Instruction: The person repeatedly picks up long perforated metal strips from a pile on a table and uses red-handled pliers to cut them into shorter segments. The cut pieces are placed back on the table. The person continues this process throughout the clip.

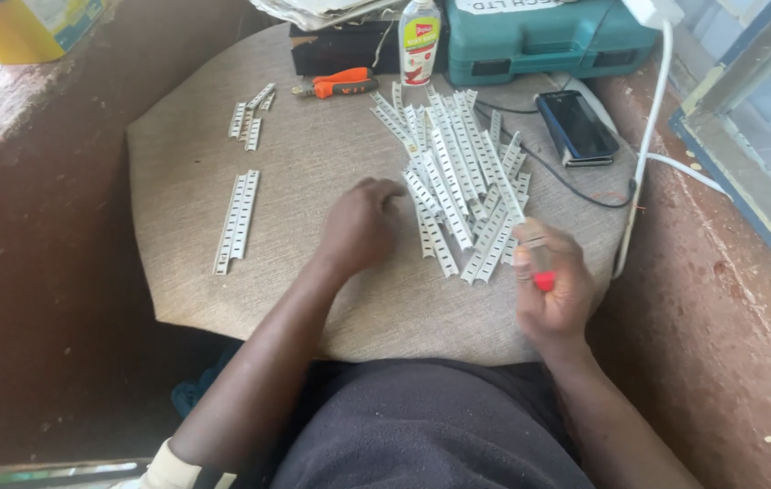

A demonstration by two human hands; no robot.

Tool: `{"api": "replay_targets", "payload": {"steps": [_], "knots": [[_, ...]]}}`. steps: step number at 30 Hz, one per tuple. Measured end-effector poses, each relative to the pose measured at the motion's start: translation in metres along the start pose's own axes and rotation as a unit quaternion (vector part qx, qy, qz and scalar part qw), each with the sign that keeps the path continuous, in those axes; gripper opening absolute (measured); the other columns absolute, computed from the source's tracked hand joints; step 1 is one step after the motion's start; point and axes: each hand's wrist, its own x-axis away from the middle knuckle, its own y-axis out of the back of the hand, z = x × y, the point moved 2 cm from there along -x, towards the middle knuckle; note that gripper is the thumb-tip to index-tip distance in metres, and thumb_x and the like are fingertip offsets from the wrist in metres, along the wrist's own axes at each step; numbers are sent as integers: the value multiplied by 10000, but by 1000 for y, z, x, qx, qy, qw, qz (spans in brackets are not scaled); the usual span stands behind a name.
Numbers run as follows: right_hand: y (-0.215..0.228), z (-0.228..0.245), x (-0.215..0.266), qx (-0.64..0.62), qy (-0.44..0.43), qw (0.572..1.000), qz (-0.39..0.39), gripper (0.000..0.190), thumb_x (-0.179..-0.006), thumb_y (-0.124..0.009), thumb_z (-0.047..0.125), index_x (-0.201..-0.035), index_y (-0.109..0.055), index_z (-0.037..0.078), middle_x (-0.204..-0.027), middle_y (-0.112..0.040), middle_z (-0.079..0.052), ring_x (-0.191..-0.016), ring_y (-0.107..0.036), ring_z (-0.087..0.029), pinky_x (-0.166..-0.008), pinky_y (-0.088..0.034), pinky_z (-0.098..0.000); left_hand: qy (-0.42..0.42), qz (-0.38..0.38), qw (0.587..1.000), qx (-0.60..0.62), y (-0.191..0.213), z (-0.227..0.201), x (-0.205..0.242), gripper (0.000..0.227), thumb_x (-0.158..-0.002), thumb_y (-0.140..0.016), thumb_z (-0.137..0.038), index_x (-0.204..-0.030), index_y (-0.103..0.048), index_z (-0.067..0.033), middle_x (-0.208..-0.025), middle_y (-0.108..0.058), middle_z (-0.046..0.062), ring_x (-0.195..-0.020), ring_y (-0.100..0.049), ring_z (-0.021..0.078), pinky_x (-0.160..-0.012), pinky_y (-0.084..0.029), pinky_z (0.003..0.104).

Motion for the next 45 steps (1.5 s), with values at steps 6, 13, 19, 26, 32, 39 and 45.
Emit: {"api": "replay_targets", "payload": {"steps": [6,13,19,26,32,39,45], "knots": [[6,13,-7,-29,-101,994,-18,265,-1164,-527,128,-1324,-623,-60,-1075,-715,-191,-1001,-685,-266,-932,-563,-454,-146,31,983,-110,6,-38,12,439,-1049,-423,-86,-1346,-737,-166,-1265,-688,161,-1188,-700,363,-952,-593,501],[9,-4,-1,-50,-116,992,-10,298,-1206,-533,119,-1367,-590,-125,-1097,-721,-236,-1044,-716,-309,-899,-579,-419,-225,-3,944,-242,4,-33,15,284,-1052,-505,-107,-1155,-768,-139,-1152,-684,98,-1132,-661,284,-961,-526,433],[4,6,-4,-12,-114,993,-1,248,-1165,-594,114,-1318,-620,-81,-1061,-745,-192,-925,-698,-242,-761,-561,-355,-114,-71,991,3,46,-37,45,194,-1051,-625,-199,-1211,-691,-112,-942,-729,117,-950,-769,331,-916,-574,473],[2,4,-2,-16,-119,993,-4,182,-1107,-696,110,-1130,-582,-29,-912,-715,-174,-793,-671,-216,-643,-511,-339,54,-58,825,559,40,-14,98,246,-1131,-501,-218,-1241,-605,-23,-913,-661,118,-794,-775,279,-629,-687,369],[5,10,-6,-39,-117,992,28,245,-1173,-635,226,-1067,-715,20,-823,-681,-122,-691,-598,-156,-676,-502,-293,85,-21,725,683,38,-5,107,227,-1144,-481,-225,-1263,-577,-57,-989,-771,192,-858,-802,294,-573,-685,338],[3,28,-15,-17,-114,992,42,384,-1207,-557,311,-1024,-743,28,-995,-741,-136,-855,-650,-196,-821,-532,-348,60,-11,759,648,32,0,110,364,-1111,-477,-171,-1432,-608,-61,-896,-718,108,-769,-711,179,-644,-601,300],[2,32,-21,8,-101,992,74,228,-1170,-622,172,-1123,-762,-1,-1079,-710,-178,-993,-686,-317,-905,-552,-471,21,32,812,582,29,1,109,439,-1055,-473,-72,-1476,-562,13,-956,-746,150,-796,-738,193,-665,-607,301]]}}
